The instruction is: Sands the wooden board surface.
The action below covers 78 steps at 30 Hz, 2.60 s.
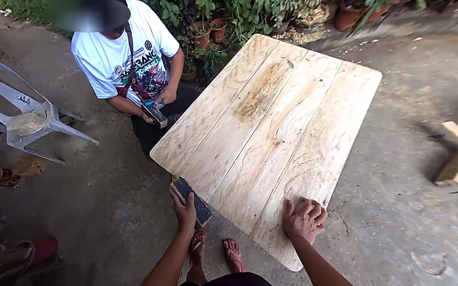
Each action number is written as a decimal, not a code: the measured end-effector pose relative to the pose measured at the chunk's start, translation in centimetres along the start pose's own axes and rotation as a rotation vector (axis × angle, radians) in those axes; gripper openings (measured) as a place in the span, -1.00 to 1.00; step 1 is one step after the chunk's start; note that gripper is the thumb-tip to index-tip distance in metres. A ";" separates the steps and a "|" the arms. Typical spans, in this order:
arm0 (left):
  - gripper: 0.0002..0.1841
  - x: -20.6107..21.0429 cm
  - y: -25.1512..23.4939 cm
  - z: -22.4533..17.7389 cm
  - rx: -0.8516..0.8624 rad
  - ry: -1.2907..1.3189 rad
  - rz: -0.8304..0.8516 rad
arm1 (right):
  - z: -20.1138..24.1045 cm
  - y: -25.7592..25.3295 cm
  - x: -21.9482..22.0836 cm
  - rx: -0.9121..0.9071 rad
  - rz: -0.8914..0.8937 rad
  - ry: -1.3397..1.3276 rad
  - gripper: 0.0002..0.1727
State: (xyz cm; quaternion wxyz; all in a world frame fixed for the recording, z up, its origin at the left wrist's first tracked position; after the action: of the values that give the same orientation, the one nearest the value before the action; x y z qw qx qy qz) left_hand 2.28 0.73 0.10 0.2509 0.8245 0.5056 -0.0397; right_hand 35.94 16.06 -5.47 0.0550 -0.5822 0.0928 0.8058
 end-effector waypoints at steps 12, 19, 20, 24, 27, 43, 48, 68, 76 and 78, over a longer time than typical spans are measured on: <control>-0.34 0.8 2.1 -3.7 0.908 -1.010 0.459 | 0.1 0.1 0.2 -0.023 -0.050 -0.025 -0.25; -0.34 9.5 0.5 -6.3 0.874 -1.241 0.533 | 0.4 0.2 0.1 -0.030 -0.075 -0.027 -0.22; -0.32 12.2 0.4 -7.6 0.784 -1.291 0.567 | 0.4 0.2 0.0 -0.028 -0.079 -0.031 -0.22; -0.23 21.1 -1.0 -12.0 0.620 -1.383 0.624 | 0.4 0.5 0.0 -0.017 -0.069 -0.040 -0.25; -0.19 20.1 -2.1 -11.5 0.697 -1.379 0.666 | 0.3 0.4 -0.1 -0.018 -0.081 -0.045 -0.28; -0.20 21.9 -4.0 -13.7 0.719 -1.384 0.592 | 0.4 0.5 -0.3 -0.003 -0.046 -0.025 -0.31; -0.18 20.0 -3.2 -11.5 0.816 -1.406 0.670 | 0.2 0.4 -0.3 0.030 0.004 -0.023 -0.30; -0.18 29.5 8.0 -8.9 0.860 -1.461 0.709 | -0.7 0.9 -0.3 0.006 -0.082 -0.305 -0.45; -0.32 11.9 11.8 -0.9 1.250 -1.150 0.706 | -5.8 4.6 -0.8 0.351 0.394 -0.557 -0.28; -0.32 14.9 11.9 -1.3 1.275 -1.174 0.666 | -5.7 4.3 -0.6 0.330 0.374 -0.582 -0.31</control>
State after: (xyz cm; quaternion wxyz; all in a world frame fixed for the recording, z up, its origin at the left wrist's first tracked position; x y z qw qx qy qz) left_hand 19.41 9.15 0.93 -0.0355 0.7569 -0.0827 -0.6472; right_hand 40.57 10.69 -6.28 0.0243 -0.2855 0.3065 0.9077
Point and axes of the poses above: each hand's wrist, its own y-axis away from the middle knuckle, its own x-axis out of the palm, z = x × y, the point moved 4 cm from there along -y, towards the middle knuckle, and after that the axes turned 2 degrees about -x, right-handed, at the moved point
